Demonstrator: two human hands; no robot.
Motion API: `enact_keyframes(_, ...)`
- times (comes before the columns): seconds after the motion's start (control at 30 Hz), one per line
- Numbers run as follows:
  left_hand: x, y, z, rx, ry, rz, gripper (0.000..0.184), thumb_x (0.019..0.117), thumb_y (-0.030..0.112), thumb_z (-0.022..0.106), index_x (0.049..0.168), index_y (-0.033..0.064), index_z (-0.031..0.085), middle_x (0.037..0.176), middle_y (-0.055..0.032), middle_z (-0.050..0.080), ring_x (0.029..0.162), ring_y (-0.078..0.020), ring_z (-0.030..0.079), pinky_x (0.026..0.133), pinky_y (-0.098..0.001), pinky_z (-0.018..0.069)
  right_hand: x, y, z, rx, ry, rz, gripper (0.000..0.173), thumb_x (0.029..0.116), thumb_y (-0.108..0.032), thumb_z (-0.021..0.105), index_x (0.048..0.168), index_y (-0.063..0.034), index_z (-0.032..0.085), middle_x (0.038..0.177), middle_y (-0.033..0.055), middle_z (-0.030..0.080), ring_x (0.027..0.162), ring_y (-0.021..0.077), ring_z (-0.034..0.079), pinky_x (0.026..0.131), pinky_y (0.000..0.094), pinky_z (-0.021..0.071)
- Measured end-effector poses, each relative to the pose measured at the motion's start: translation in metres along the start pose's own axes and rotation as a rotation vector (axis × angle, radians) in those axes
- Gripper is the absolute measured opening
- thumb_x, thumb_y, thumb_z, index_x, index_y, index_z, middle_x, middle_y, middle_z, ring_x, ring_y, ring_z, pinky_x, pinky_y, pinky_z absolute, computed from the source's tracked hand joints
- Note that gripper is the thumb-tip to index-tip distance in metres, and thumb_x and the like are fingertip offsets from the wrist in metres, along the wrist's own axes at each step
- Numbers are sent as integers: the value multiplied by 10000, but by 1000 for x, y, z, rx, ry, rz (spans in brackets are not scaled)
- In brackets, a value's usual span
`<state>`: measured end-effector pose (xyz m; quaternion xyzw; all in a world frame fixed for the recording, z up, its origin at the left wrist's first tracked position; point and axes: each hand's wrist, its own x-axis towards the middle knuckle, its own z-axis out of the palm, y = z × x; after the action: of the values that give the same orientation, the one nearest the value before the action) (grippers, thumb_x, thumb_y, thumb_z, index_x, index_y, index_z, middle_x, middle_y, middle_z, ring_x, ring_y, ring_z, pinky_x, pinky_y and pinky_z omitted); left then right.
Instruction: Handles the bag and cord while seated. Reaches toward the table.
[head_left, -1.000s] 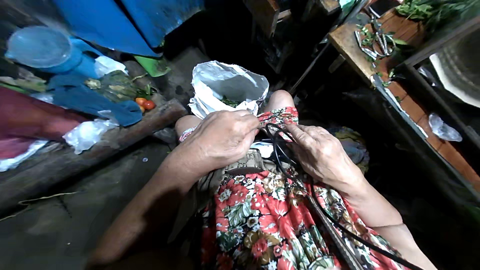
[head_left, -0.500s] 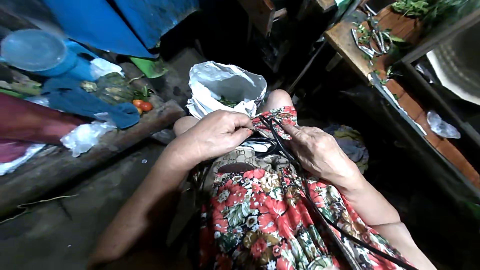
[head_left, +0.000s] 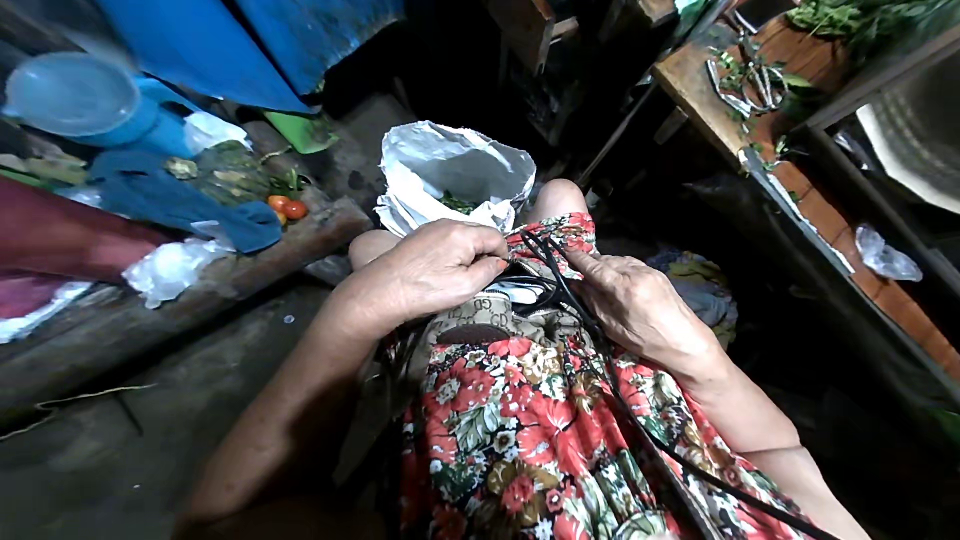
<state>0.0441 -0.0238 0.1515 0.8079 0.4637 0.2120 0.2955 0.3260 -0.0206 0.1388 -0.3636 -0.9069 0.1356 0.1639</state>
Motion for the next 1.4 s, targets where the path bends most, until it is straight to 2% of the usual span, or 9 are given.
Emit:
enact_keyframes(0.37, 0, 4, -1, 14, 20, -19, 207, 984, 138, 579, 843, 99, 726, 763, 4, 655, 697, -96, 610, 643, -312, 503, 1, 0, 0, 4, 24, -9, 377, 1032, -187, 525, 1352, -36, 654, 1100, 116, 753, 1033, 235, 721, 953, 407, 560)
enact_keyframes(0.5, 2, -9, 0, -2, -23, -6, 215, 985, 205, 545, 920, 131, 736, 807, 40, 664, 734, -48, 607, 671, -293, 497, 0, 0, 0, 6, 15, 1, 383, 1029, -196, 524, 1353, -37, 653, 1089, 117, 751, 1021, 240, 720, 938, 420, 560)
enact_keyframes(0.67, 1, 6, -4, -16, -23, -89, 198, 996, 124, 588, 861, 106, 732, 751, 19, 655, 668, -79, 594, 623, -304, 490, 1, 1, 1, 12, 10, 5, 381, 1028, -186, 516, 1351, -39, 655, 1084, 118, 753, 1028, 241, 722, 947, 426, 559)
enact_keyframes(0.8, 2, 3, -4, -79, -42, -115, 178, 1001, 116, 600, 883, 95, 732, 750, 8, 651, 662, -88, 584, 626, -307, 484, 2, 4, 1, 26, -6, 14, 388, 1030, -208, 518, 1354, -44, 653, 1081, 114, 754, 1027, 240, 723, 935, 431, 565)
enact_keyframes(0.93, 4, 3, -3, -370, -100, -236, 117, 964, -6, 591, 949, 38, 699, 835, -11, 660, 741, -51, 604, 698, -215, 501, 3, 4, 0, 59, -33, 35, 404, 1029, -223, 519, 1370, -46, 641, 1099, 114, 751, 1038, 241, 720, 943, 433, 562)
enact_keyframes(1.03, 6, 6, 2, -578, -183, -414, 211, 955, -103, 475, 1035, -32, 658, 898, -44, 645, 778, -41, 597, 723, -174, 490, 2, 5, 1, 64, -38, 36, 405, 1033, -234, 518, 1370, -46, 640, 1073, 108, 751, 1002, 234, 721, 926, 419, 566)
enact_keyframes(1.23, -5, 1, 8, -568, -300, -445, 433, 1059, 170, 325, 1393, -7, 536, 1211, -78, 646, 1073, -74, 599, 974, -258, 471, 2, 5, 1, 82, -55, 44, 379, 1024, -216, 519, 1325, -46, 672, 1049, 102, 753, 993, 217, 720, 922, 408, 566)
enact_keyframes(1.3, -11, 13, 6, -592, -251, -511, 427, 1083, 197, 266, 1344, 10, 549, 1047, -35, 643, 929, -29, 598, 862, -204, 497, 3, 6, 3, 90, -54, 34, 368, 1024, -213, 518, 1311, -50, 682, 1046, 93, 754, 987, 212, 719, 917, 407, 565)
enact_keyframes(1.4, -22, 52, -7, -588, -122, -620, 363, 1116, 227, 282, 1230, 41, 572, 895, 4, 588, 789, 16, 564, 722, -136, 479, 3, 7, 3, 103, -41, 17, 350, 1022, -205, 520, 1280, -50, 699, 1030, 80, 754, 979, 191, 715, 909, 384, 565)
